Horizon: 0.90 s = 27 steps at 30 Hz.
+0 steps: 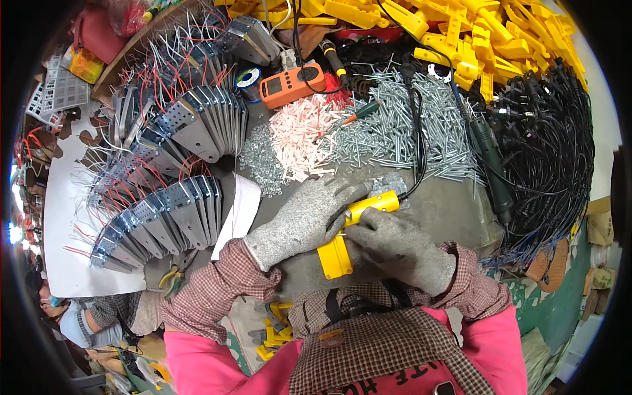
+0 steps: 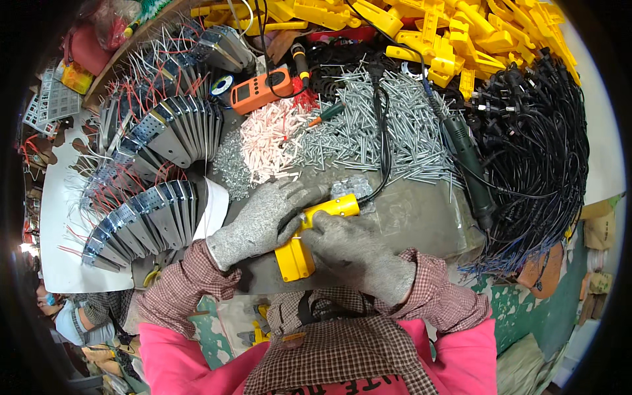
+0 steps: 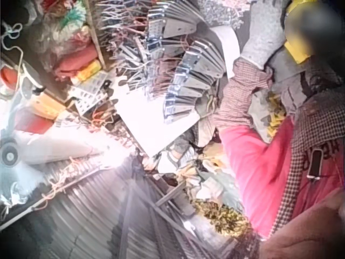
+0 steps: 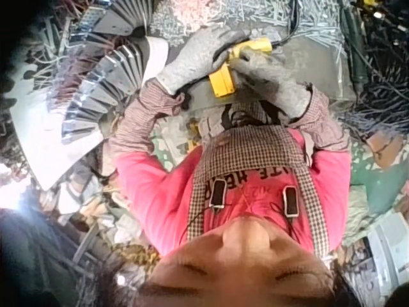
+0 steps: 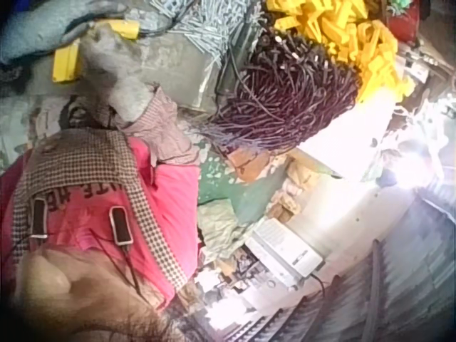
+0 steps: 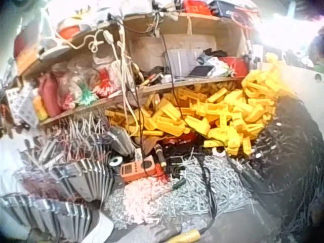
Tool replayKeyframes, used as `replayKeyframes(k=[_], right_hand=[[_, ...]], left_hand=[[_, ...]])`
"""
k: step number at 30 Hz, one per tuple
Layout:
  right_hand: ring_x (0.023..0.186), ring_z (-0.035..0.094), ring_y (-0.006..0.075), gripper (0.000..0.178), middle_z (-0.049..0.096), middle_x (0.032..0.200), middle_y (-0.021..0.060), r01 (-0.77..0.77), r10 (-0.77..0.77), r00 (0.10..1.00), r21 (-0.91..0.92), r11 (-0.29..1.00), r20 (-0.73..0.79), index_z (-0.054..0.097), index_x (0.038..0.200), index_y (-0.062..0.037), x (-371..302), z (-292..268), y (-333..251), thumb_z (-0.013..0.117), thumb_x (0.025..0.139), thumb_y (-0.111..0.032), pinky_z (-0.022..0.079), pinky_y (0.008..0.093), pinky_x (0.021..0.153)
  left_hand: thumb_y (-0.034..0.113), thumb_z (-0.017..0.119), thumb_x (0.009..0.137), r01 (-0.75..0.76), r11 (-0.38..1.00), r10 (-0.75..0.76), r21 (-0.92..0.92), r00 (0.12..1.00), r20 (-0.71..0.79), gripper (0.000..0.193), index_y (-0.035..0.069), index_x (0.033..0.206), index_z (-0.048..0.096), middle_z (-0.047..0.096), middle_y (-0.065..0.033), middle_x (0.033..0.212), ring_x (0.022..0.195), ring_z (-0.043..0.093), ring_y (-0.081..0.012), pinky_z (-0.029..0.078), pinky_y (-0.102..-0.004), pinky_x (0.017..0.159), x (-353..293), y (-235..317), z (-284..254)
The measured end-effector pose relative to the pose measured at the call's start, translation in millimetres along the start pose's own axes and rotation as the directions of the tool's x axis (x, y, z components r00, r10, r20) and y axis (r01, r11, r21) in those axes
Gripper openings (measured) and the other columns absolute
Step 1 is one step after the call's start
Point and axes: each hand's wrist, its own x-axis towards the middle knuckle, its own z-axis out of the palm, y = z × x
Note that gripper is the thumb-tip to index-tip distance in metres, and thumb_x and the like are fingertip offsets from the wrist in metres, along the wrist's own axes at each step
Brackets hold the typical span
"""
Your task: The person assembles electrical tools by connecting wires into the casing, soldering electrical connections with a soldering iron, and securing the plastic housing with screws using an electric screwdriver.
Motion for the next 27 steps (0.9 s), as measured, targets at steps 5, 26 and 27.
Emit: replayKeyframes(k=[5, 26, 27], right_hand=[[0.081, 0.065, 0.0292, 0.026, 0.06, 0.09, 0.0089, -0.041, 0.038, 0.99, -0.022, 0.999, -0.134, 0.063, 0.106, -0.011, 1.3, 0.2, -0.4, 0.065, 0.081, -0.019, 0.054, 0.0404, 0.068], [0.107, 0.056, 0.0358, 0.022, 0.061, 0.111, 0.0152, -0.424, 0.54, 0.63, 0.334, 0.842, -0.558, 0.063, 0.105, -0.0047, -88.1, -35.6, 61.6, 0.069, 0.084, -0.009, 0.047, 0.0454, 0.094], [0.105, 0.056, 0.0353, 0.025, 0.06, 0.109, 0.0153, -0.586, 0.504, 0.539, 0.128, 0.8, -0.675, 0.063, 0.107, -0.0052, -99.9, -48.0, 72.6, 0.069, 0.083, -0.008, 0.047, 0.0462, 0.092]], left_hand=[[0.011, 0.061, 0.079, -0.03, 0.999, 0.029, 0.025, 0.999, 0.031, 0.05, 0.007, 0.129, 0.055, 0.06, -0.0179, 0.118, 0.11, 0.057, -0.0355, 0.046, -0.0461, 0.093, 0.0, -1.3, 2.7], [0.03, 0.069, 0.083, 0.147, 0.988, -0.152, -0.042, 0.977, -0.149, 0.04, 0.005, 0.114, 0.062, 0.057, -0.0183, 0.104, 0.096, 0.056, -0.0386, 0.047, -0.0461, 0.083, -16.3, 13.1, 3.4], [0.033, 0.07, 0.083, 0.157, 0.984, -0.166, -0.079, 0.977, -0.134, 0.049, 0.006, 0.123, 0.062, 0.058, -0.0184, 0.106, 0.098, 0.057, -0.0379, 0.047, -0.0454, 0.084, -19.4, 22.8, 3.9]])
